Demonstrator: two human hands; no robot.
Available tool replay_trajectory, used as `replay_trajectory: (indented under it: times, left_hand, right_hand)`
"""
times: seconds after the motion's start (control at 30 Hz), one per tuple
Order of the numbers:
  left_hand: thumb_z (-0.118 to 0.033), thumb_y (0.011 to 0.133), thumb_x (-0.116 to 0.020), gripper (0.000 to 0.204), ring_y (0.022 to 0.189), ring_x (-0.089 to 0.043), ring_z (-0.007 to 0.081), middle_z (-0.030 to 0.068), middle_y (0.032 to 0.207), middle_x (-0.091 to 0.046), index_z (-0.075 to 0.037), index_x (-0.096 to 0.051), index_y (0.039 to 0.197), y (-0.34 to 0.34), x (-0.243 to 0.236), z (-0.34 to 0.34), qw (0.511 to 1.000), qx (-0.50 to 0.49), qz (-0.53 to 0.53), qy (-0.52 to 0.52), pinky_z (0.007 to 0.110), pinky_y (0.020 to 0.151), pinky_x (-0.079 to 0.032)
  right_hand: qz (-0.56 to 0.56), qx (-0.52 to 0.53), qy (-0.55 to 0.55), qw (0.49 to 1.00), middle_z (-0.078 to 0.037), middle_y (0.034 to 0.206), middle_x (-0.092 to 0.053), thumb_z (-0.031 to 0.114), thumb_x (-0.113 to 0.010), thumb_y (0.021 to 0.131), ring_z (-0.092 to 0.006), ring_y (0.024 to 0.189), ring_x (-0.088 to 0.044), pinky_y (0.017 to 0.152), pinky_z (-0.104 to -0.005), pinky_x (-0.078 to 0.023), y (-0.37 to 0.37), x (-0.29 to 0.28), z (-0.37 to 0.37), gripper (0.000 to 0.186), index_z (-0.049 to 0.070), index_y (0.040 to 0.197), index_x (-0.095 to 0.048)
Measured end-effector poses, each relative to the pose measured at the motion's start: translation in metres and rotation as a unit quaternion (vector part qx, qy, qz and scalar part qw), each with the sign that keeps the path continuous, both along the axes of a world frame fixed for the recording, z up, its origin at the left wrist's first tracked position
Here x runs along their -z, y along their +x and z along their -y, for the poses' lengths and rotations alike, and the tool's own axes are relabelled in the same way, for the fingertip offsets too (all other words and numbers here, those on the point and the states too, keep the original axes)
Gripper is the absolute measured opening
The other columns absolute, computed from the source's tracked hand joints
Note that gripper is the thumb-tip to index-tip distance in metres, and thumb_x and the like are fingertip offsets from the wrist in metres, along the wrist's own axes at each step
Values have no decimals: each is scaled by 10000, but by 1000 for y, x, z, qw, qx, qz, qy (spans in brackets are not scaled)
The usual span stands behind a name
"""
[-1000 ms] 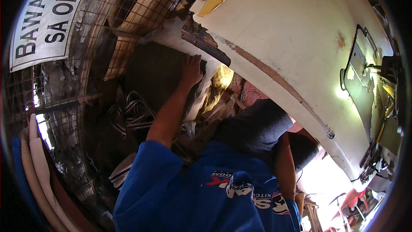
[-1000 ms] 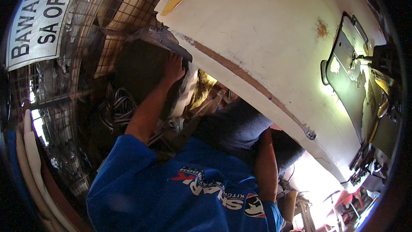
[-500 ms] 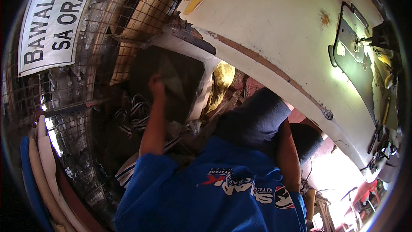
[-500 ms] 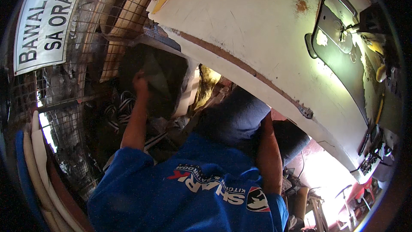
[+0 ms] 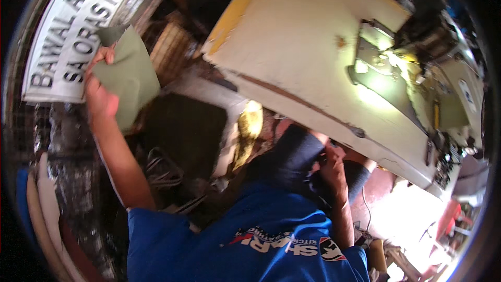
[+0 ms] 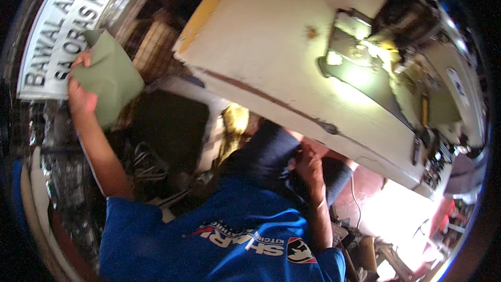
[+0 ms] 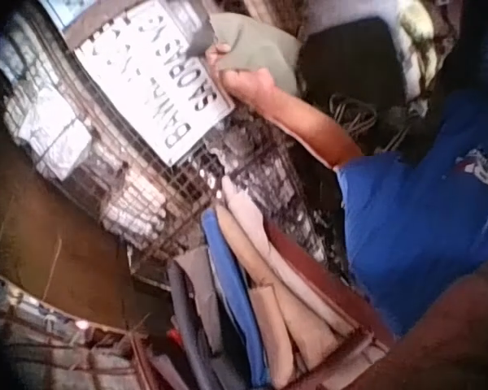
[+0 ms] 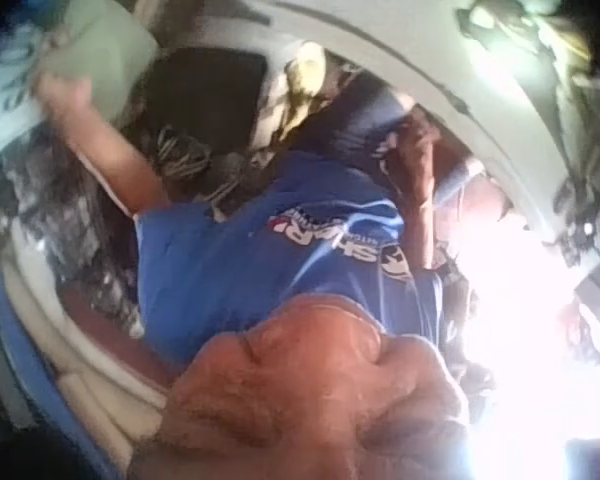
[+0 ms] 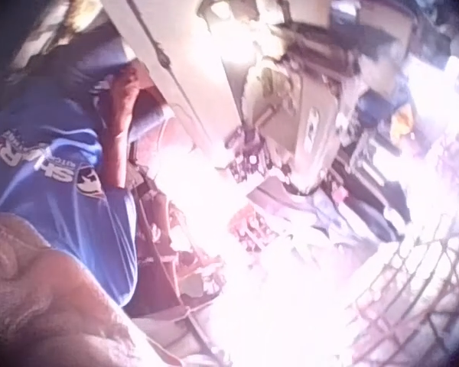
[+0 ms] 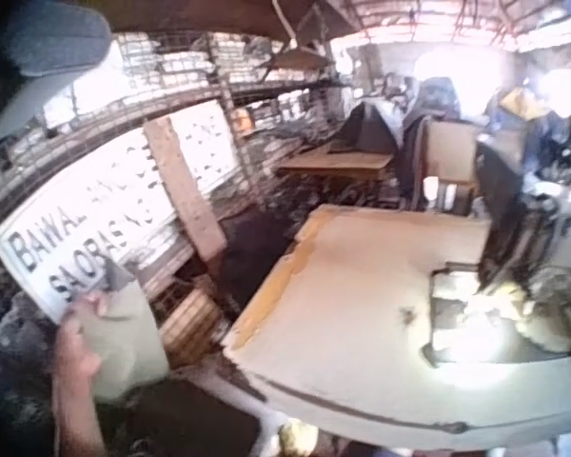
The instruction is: Sewing a webbing strap onto a green fabric bag using a sewing machine.
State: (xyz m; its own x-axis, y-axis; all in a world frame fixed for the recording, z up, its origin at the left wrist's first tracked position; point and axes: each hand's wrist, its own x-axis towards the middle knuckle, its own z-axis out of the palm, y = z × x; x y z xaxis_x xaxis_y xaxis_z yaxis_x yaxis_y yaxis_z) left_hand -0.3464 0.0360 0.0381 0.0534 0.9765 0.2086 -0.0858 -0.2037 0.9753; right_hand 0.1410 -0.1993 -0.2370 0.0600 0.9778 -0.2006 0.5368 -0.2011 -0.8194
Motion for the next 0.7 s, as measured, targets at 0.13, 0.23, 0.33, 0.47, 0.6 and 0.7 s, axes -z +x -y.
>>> replay_trajectory:
  times: [0.13,0.23,0.33,0.47,0.6,0.7]
  left_hand:
    - [-450,911,-604,361,1298,-498,428,342,1371,-507,-112,-519,817,123,-12,35,927,321,-174,82,525,1098,-348]
    - [-85,785,-517,64,1085,-585,329,287,1334,-570,-63,-558,830,166,-7,46,809,555,-193,-19,438,950,-412]
    - [145,737,-468,222,923,-654,262,213,1279,-626,-3,-572,865,184,13,46,778,558,-288,16,360,804,-495]
    - [63,830,-586,161,951,-631,314,174,1217,-647,17,-651,970,183,30,41,781,473,-353,205,389,806,-501]
    - [-9,844,-624,181,878,-602,341,177,944,-616,11,-663,1020,185,37,35,803,389,-444,77,414,769,-487]
    - [-18,825,-624,170,857,-577,380,198,878,-587,39,-641,984,191,52,32,808,289,-505,91,457,764,-475]
  right_hand:
    - [14,-100,7,995,-222,1124,-663,199,-605,959,-372,994,-669,868,-442,-540,4,-107,24,318,-8,1199,-624]
    - [-151,-76,-9,986,-219,1188,-663,210,-571,997,-319,1061,-671,899,-421,-536,8,-157,20,377,-28,1289,-580]
    - [-330,14,-12,944,-239,1282,-614,366,-496,1038,-314,1175,-615,985,-414,-496,8,-174,2,540,-40,1394,-482]
    - [-445,83,16,892,-245,1307,-586,458,-415,1052,-321,1211,-584,1028,-415,-469,0,-167,-28,628,-39,1435,-425]
    - [-467,68,2,882,-249,1315,-578,453,-429,1049,-316,1234,-567,1046,-418,-459,-7,-167,-51,641,-53,1443,-405]
    - [-464,62,3,884,-244,1311,-581,417,-489,1037,-306,1209,-583,1023,-410,-480,-10,-177,-63,621,-50,1439,-411]
